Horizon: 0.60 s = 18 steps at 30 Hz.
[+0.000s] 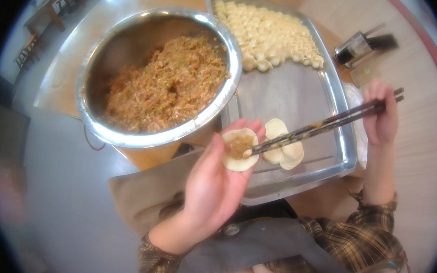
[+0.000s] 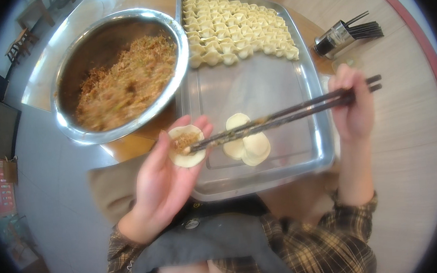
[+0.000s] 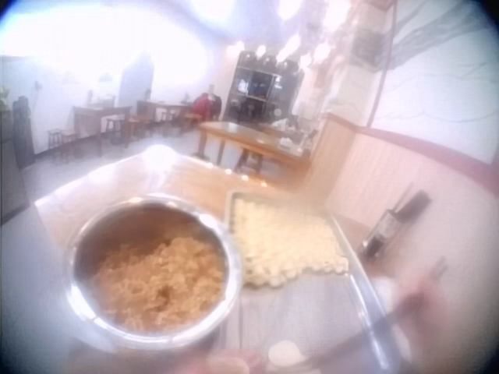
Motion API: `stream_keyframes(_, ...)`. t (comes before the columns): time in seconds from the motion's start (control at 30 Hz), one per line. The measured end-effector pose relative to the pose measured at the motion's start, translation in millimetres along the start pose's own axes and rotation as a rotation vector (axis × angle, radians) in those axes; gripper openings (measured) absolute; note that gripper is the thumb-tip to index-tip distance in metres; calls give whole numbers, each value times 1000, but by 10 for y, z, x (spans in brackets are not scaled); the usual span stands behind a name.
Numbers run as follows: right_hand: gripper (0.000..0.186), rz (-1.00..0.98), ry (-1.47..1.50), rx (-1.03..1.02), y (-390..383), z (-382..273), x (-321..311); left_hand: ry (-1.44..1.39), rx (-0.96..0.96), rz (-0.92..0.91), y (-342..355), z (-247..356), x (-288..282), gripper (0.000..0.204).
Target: The person repeatedly places filling into round dough wrappers using chopsticks, folds and seals each dumpling by hand, and places the finished dumplings on a metal tray. The process continues with multiple dumplings being assembled one at a time.
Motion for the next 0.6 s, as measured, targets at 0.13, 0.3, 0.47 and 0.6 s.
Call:
stream_keyframes(0.13,24,56,76,-59,493,-175,188,7,2,-6,10,-26,8,48)
stream_keyframes(0.3,25,-104,-349,94,960,319,1379,-9,-4,-38,-7,-71,-19,55)
stream_keyframes(0.47,19,-177,-454,277,447,398,1386,-104,-13,-72,-108,-87,68,66)
stream_keyframes(0.6,31,-364,-836,-121,-409,144,1363,-66,-73,-114,-127,-209,146,75)
Point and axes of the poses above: each hand's wrist, its own y-axis towards the middle knuckle, its own x-axis out of the palm, z = x × y, the point moved 6 cm from there along y, towards the middle knuckle, and after that the axes turned 10 degrees about -y, right-handed, at the moved point
